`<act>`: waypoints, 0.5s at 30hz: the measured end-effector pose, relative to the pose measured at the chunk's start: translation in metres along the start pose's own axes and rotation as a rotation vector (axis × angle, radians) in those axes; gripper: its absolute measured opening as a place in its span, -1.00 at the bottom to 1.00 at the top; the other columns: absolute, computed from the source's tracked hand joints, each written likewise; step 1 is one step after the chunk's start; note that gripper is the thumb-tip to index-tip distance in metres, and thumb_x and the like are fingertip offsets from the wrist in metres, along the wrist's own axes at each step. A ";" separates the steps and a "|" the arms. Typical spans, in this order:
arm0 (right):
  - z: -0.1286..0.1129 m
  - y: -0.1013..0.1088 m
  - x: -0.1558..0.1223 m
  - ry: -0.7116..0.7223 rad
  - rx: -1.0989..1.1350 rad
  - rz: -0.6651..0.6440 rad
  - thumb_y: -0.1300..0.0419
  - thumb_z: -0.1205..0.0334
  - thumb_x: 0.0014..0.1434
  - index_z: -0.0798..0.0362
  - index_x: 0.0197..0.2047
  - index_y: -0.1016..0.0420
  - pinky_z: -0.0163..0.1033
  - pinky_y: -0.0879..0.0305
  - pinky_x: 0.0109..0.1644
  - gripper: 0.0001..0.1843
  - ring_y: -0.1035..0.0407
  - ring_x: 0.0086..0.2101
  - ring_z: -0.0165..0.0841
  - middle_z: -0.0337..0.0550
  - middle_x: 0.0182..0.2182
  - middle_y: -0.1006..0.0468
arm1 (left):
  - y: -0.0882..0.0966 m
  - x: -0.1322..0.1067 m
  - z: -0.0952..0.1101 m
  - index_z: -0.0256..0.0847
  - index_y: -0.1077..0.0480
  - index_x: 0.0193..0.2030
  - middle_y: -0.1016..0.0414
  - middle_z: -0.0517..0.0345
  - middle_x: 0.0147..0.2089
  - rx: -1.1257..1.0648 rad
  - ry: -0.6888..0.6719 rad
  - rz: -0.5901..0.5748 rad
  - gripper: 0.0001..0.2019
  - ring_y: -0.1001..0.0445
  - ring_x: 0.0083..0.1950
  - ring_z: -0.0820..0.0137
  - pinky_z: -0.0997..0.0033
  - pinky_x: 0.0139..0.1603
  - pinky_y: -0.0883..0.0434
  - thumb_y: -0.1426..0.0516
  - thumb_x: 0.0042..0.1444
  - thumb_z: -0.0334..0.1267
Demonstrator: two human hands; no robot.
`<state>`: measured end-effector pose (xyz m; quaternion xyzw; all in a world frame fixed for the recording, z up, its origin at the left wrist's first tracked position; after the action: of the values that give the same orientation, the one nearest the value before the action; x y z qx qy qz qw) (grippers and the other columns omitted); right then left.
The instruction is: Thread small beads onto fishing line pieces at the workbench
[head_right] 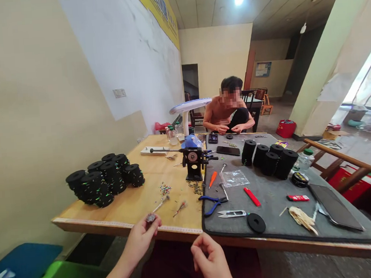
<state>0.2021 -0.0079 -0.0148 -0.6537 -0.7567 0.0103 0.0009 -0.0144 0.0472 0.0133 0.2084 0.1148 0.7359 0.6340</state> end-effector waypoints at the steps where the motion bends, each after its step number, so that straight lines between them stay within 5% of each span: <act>1: 0.004 0.001 0.000 -0.022 0.036 0.017 -0.20 -0.16 0.05 0.03 -0.50 -0.25 -0.38 0.03 -0.58 -0.57 -0.04 -0.66 -0.51 -0.38 -0.71 -0.23 | 0.015 0.009 -0.010 -0.18 -0.37 -0.47 -0.41 0.19 -0.56 0.074 -0.002 0.045 -0.74 -0.39 -0.48 0.32 0.42 -0.40 -0.27 -0.10 0.06 -0.04; 5: 0.023 -0.001 -0.001 -0.128 0.170 0.068 -0.24 -0.29 -0.08 0.02 -0.49 -0.22 -0.42 0.19 -0.66 -0.47 0.08 -0.72 -0.57 -0.40 -0.74 -0.22 | 0.062 0.040 -0.035 -0.16 -0.40 -0.49 -0.49 0.08 -0.49 0.252 0.022 0.140 -0.91 -0.45 -0.36 0.17 0.30 -0.27 -0.29 -0.16 -0.05 -0.22; 9: 0.031 -0.002 -0.004 -0.179 0.227 0.126 -0.26 -0.31 -0.14 0.02 -0.47 -0.21 -0.44 0.23 -0.68 -0.44 0.10 -0.74 -0.60 -0.41 -0.75 -0.26 | 0.078 0.050 -0.032 -0.17 -0.44 -0.35 -0.52 -0.04 -0.27 0.362 0.009 0.186 -0.90 -0.42 -0.12 0.05 0.15 -0.04 -0.27 -0.15 -0.06 -0.28; 12: 0.029 0.000 -0.007 -0.173 0.215 0.160 -0.25 -0.32 -0.12 0.02 -0.46 -0.21 -0.44 0.20 -0.68 -0.43 0.09 -0.74 -0.60 -0.40 -0.73 -0.27 | 0.070 0.032 -0.004 -0.21 -0.45 -0.19 -0.47 -0.14 -0.06 0.364 -0.100 0.251 -0.77 -0.33 0.06 -0.01 0.08 0.10 -0.20 -0.13 -0.01 -0.25; 15: 0.023 0.001 -0.010 -0.136 0.198 0.175 -0.24 -0.32 -0.10 0.03 -0.46 -0.22 -0.43 0.15 -0.67 -0.44 0.06 -0.73 -0.58 -0.39 -0.72 -0.28 | 0.027 -0.002 0.015 -0.18 -0.49 -0.28 -0.53 -0.03 -0.25 0.056 -0.068 0.112 -0.79 -0.44 -0.17 0.11 0.20 -0.08 -0.34 -0.20 -0.02 -0.13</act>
<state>0.2039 -0.0178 -0.0379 -0.7117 -0.6903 0.1291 0.0131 -0.0310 0.0395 0.0384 0.2571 0.1016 0.7592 0.5892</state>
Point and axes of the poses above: each hand's wrist, its own x-axis towards the middle knuckle, its own y-axis out of the back of the hand, z = x × y, the point moved 10 cm from there along x, towards the middle knuckle
